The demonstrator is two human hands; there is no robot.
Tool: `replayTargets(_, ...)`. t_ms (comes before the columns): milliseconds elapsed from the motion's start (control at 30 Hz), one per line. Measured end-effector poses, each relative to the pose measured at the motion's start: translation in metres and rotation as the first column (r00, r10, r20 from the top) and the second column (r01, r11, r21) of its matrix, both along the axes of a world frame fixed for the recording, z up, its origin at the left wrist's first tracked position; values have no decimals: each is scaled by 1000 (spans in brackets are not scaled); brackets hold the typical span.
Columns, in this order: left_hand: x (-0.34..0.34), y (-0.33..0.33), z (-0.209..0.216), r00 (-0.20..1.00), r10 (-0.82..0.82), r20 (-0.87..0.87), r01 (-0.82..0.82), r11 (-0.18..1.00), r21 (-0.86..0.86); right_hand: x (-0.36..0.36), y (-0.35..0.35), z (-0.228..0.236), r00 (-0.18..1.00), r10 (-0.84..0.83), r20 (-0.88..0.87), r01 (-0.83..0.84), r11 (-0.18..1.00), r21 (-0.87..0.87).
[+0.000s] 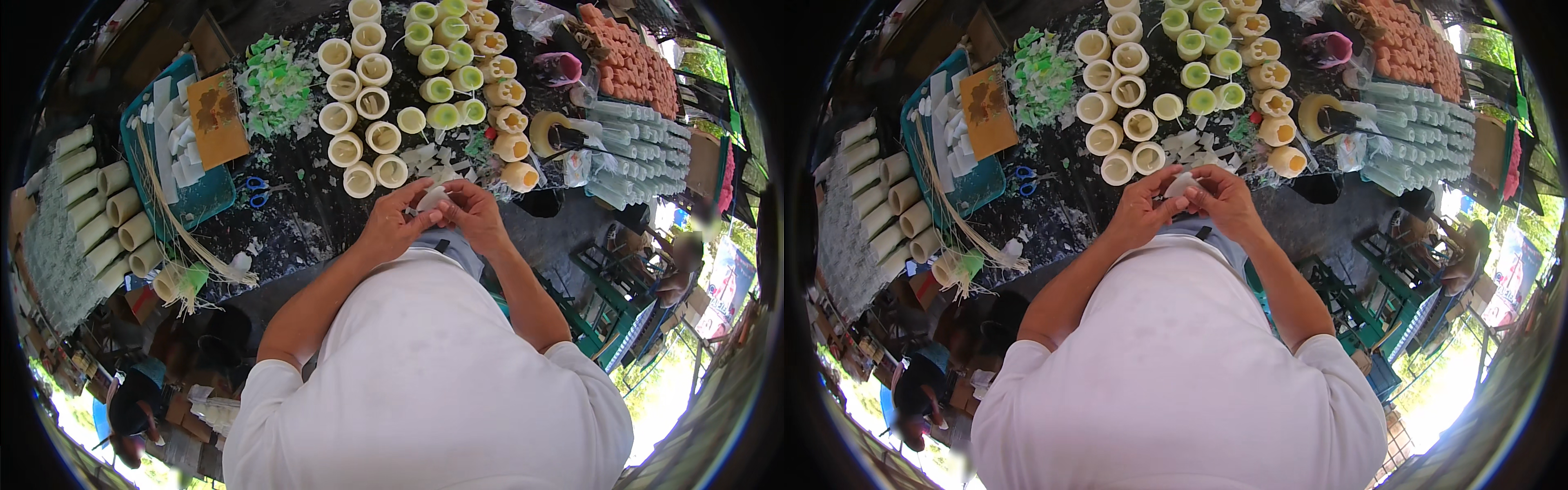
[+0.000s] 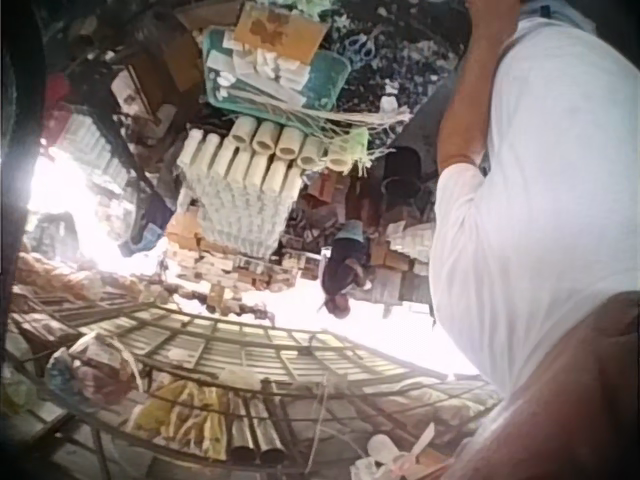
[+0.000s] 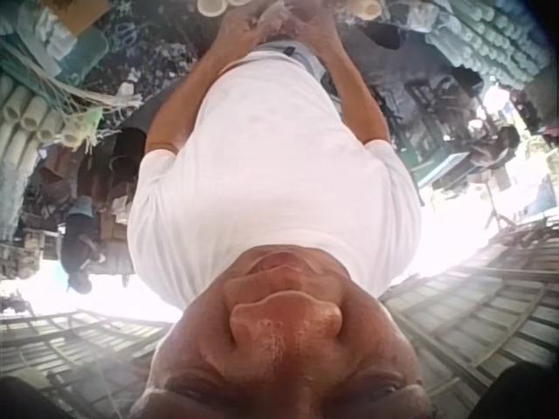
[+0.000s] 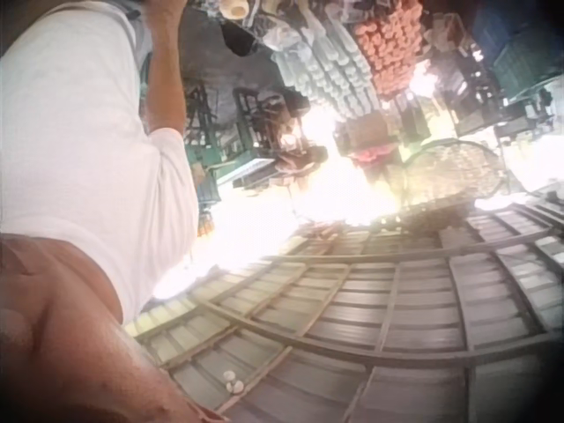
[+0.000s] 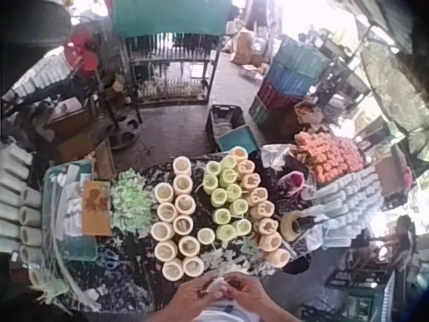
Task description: The person tears white fibrous material into small pieces and inserts them into the open ends of numerous small cylindrical containers arranged on a table. The person repeatedly picks up material, tears it, and places it into the containers.
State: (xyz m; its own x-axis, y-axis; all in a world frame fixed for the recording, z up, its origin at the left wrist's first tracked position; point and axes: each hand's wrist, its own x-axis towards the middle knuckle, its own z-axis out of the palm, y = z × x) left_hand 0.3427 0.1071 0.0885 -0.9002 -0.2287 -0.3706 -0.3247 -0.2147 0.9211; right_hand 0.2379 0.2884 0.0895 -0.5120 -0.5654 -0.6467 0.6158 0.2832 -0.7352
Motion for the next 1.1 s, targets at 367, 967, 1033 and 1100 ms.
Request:
replayTargets(367,61,-48,-28,993,71,98,-82,990,116,23,-2,-26,991,123,-51,-117,988,104)
replayTargets(967,14,-83,-7,989,-65,-134,-2,896,-445,2,-90,29,906,228,-357,-194,973,128)
replayTargets(1033,2,-92,-8,990,-50,-135,-33,835,-549,-7,-104,31,878,222,-425,-163,972,171)
replayTargets(1100,-16,-103,-8,992,-17,-128,-60,815,-576,-17,-118,26,866,199,-459,-119,973,198)
